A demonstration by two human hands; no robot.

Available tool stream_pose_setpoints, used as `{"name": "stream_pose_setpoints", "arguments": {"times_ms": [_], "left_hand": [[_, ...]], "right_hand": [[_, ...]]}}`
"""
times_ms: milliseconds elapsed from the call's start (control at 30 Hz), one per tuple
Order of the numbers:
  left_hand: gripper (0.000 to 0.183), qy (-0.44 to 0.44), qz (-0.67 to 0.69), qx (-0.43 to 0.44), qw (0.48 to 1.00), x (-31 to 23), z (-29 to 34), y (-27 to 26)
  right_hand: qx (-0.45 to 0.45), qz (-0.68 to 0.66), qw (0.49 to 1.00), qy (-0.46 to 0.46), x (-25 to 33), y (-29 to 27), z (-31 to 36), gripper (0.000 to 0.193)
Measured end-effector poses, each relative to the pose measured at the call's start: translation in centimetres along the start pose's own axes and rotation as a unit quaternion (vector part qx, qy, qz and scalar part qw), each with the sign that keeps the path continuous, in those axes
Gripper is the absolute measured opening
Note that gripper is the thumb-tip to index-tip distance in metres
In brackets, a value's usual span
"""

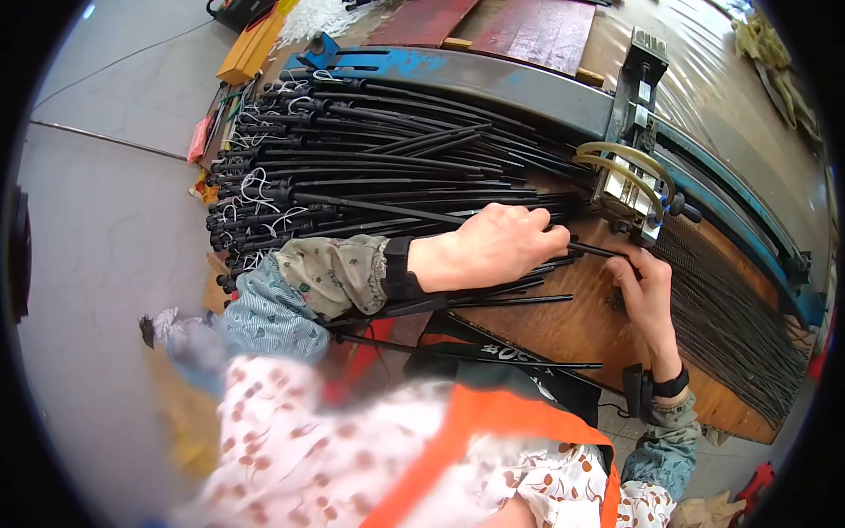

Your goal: The person picks up a black rod, slides a metal spring onto it, and places the rod into a machine. They pull a lever to secure the spring, slide a small component onto the rod, and then place the assembled piece onto a pile.

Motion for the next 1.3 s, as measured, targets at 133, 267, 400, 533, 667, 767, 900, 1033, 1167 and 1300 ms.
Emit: {"name": "stream_pose_setpoints", "arguments": {"times_ms": [133,267,400,533,667,767,900,1033,1167,1300], "left_hand": [[0.017,0.012,-0.012,0.04,0.999,-0.8,-0.3,-0.2],[0.013,0.028,-0.052,0.091,0.994,-2.9,-1.7,-0.6],[0.019,0.137,-0.138,0.044,0.98,-6.1,-5.1,-4.4],[0.056,0.156,-0.227,0.013,0.961,-6.4,-10.2,-12.1],[0.054,0.217,-0.231,0.031,0.948,-6.6,-15.8,-9.9],[0.053,0.262,-0.223,0.051,0.938,-7.8,-17.8,-8.2],[0.031,0.207,-0.219,0.039,0.953,-5.5,-18.2,-8.7],[0.031,0.221,-0.212,0.004,0.952,-6.2,-17.7,-9.2],[0.037,0.21,-0.256,-0.04,0.943,-3.5,-16.1,-10.7],[0.041,0.207,-0.243,-0.033,0.947,-4.3,-14.6,-10.5]], "right_hand": [[-0.025,-0.019,0.999,0.008,-0.9,-0.4,1.4,0.022],[-0.094,0.271,0.928,-0.237,3.0,-0.7,2.4,0.05],[-0.221,0.244,0.882,-0.337,1.5,-3.4,2.9,0.049],[-0.349,0.318,0.879,-0.064,-7.8,-13.4,6.6,0.047],[-0.414,0.259,0.86,-0.148,-2.9,-14.1,5.2,0.066],[-0.386,0.286,0.866,-0.136,-4.8,-17.2,5.6,0.069],[-0.43,0.342,0.835,-0.027,-8.9,-17.2,4.4,0.068],[-0.391,0.212,0.871,-0.208,0.0,-14.8,3.6,0.082],[-0.39,0.146,0.892,-0.177,-3.4,-14.9,5.2,0.026],[-0.416,0.17,0.85,-0.275,0.9,-13.0,2.5,0.036]]}}
Point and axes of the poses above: each hand's wrist, its own z-axis away from the middle knuckle, its own y-axis out of the palm, x = y × z, the point moved 3 cm from there along -z, towards the middle knuckle, and after that the axes turned 2 degrees about x, right-handed, at the moved point
